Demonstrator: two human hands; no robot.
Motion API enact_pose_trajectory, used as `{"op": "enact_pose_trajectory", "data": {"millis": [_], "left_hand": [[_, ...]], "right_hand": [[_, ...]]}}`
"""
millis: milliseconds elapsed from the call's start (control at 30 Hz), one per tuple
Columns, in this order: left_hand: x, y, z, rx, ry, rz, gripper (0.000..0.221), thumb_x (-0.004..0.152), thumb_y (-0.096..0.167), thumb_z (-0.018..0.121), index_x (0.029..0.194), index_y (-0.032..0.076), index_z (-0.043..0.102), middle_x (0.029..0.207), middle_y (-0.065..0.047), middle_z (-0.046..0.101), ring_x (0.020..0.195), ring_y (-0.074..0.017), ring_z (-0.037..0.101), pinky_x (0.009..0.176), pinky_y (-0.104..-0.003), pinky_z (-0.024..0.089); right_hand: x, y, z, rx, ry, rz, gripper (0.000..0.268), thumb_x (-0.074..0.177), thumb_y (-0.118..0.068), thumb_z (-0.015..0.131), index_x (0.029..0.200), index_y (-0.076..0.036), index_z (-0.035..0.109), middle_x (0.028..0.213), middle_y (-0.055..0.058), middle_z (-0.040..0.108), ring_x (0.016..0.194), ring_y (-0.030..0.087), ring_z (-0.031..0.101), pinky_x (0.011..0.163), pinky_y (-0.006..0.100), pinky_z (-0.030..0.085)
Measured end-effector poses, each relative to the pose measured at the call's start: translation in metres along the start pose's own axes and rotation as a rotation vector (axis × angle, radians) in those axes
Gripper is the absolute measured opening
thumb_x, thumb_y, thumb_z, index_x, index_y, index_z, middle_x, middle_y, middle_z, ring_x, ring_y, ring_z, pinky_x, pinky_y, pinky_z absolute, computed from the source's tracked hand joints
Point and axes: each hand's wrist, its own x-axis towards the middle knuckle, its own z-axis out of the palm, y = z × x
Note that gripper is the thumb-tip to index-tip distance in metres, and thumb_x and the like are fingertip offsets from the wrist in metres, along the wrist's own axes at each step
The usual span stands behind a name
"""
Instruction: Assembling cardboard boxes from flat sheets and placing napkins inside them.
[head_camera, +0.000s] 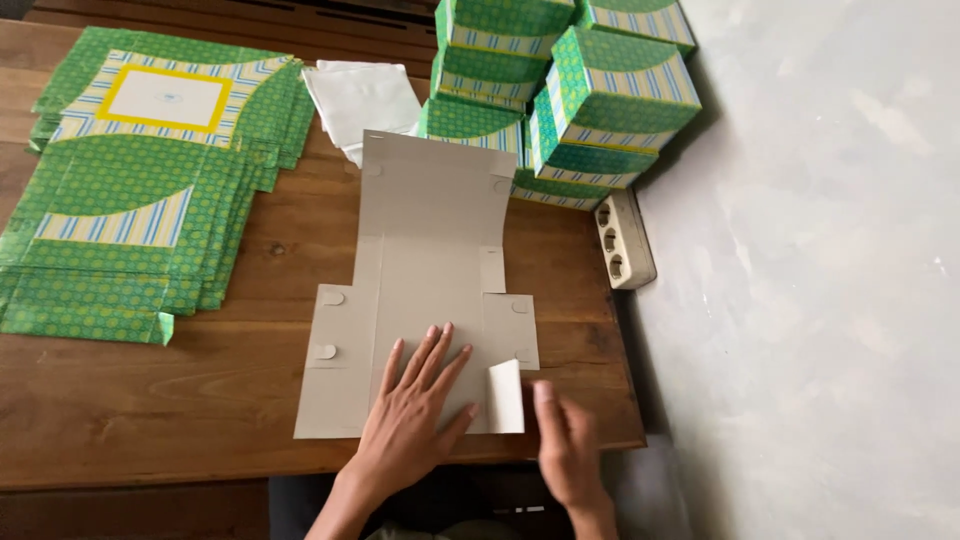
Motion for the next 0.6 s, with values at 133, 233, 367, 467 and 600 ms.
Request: {"op": "enact_pose_trajectory", "data": {"millis": [133,233,367,467,600], "left_hand": [[0.003,0.010,-0.008,-0.231,-0.081,-0.090,0.061,0.110,0.048,0.030,0.155,0.008,0.042,0.170,-0.013,0.021,0.158,-0.0255,0.011,0.124,-0.049,0.000],[0.005,0.014,-0.021,-0.339,-0.071,-0.155,0.061,0.109,0.048,0.030,0.151,0.006,0.047,0.166,-0.014,0.032,0.156,-0.0257,0.019,0.125,-0.048,0.003],[0.004,0.013,-0.033,-0.499,-0.042,-0.152,0.058,0.105,0.045,0.040,0.151,0.009,0.046,0.163,-0.011,0.040,0.155,-0.0247,0.028,0.126,-0.045,0.008],[0.002,0.010,-0.036,-0.573,0.005,-0.143,0.056,0.103,0.041,0.048,0.150,0.009,0.047,0.161,-0.012,0.045,0.153,-0.0265,0.034,0.126,-0.047,0.012],[0.000,0.007,-0.038,-0.683,0.061,-0.115,0.045,0.099,0.019,0.057,0.143,0.011,0.053,0.159,-0.011,0.048,0.153,-0.0286,0.036,0.126,-0.051,0.016]], "right_hand": [[0.008,-0.030,0.008,-0.104,-0.079,-0.423,0.031,0.103,-0.019,0.049,0.114,-0.003,0.073,0.118,0.009,0.073,0.111,0.024,0.069,0.098,0.036,0.053],[0.008,-0.013,0.014,-0.175,-0.050,-0.521,0.029,0.098,-0.018,0.059,0.119,-0.004,0.072,0.128,0.010,0.068,0.127,0.031,0.062,0.110,0.046,0.048],[0.007,-0.015,0.019,-0.395,0.013,-0.599,0.025,0.099,-0.022,0.060,0.115,-0.012,0.076,0.132,0.007,0.067,0.130,0.029,0.060,0.111,0.047,0.044],[0.008,-0.014,0.021,-0.415,0.014,-0.594,0.027,0.101,-0.026,0.059,0.115,-0.013,0.077,0.133,0.008,0.067,0.131,0.029,0.060,0.111,0.048,0.044],[0.006,-0.014,0.023,-0.432,0.023,-0.581,0.030,0.101,-0.030,0.057,0.116,-0.012,0.076,0.133,0.007,0.067,0.131,0.029,0.059,0.110,0.047,0.044]]}}
